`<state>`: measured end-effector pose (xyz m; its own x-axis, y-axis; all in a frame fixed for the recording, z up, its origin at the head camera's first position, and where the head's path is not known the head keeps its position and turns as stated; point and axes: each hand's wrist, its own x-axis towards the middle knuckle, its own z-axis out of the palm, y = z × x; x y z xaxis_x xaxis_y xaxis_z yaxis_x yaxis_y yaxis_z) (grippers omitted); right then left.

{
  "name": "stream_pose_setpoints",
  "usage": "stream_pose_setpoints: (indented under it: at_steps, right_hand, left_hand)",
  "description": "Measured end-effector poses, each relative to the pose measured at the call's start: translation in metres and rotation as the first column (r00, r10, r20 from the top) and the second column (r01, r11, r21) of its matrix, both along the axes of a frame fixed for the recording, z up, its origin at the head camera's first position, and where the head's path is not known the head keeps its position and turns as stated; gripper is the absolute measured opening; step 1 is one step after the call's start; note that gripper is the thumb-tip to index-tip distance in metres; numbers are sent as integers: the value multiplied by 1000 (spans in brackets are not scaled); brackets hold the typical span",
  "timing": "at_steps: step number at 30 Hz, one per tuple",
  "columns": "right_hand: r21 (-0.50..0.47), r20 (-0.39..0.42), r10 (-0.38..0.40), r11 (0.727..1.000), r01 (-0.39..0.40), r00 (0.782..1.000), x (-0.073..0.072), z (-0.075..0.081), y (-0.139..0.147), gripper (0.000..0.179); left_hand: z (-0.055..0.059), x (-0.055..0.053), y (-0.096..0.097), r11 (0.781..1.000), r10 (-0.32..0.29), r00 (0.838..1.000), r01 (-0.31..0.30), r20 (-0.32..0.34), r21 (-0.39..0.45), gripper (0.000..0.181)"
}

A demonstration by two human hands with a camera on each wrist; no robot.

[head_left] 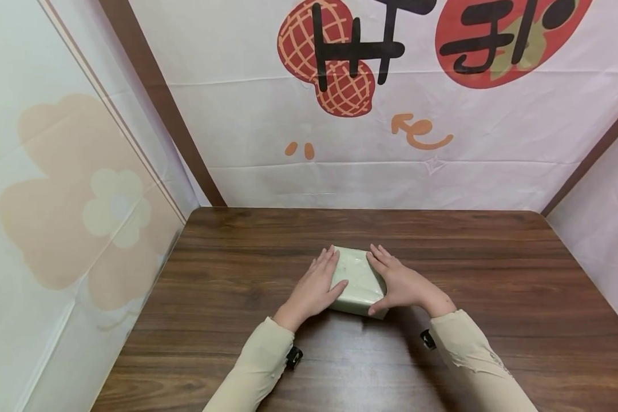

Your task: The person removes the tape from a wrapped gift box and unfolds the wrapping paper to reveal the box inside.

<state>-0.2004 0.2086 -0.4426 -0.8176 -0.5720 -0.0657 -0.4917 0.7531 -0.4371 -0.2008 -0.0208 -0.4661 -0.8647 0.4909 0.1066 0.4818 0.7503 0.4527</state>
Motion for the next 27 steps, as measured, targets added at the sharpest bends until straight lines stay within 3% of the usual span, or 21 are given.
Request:
stream_pose_setpoints:
  at_steps: [8,12,18,21,27]
  right_hand:
    - [-17,-18,16,1000,-16,1000,-4,-1,5,119]
    - [-39,-17,43,998,-43,999,-6,-1,10,115]
    - [-64,-15,77,995,-77,997,-9,1,14,111]
    - [-102,-51,88,991,-92,995,-11,-1,17,102]
    - [-139,-152,68,986,-89,986,-15,-2,18,64]
  left_hand:
    - [-1,-7,13,979,-91,988,66,-127,-191,72]
    - [-3,-7,16,975,-109,987,83,-118,-208,74]
    - [-5,-4,19,976,-89,989,63,-116,-210,75]
    - [-6,-2,21,974,-75,991,49,-114,-223,76]
    - [-8,-1,22,971,-59,990,26,-131,-238,76]
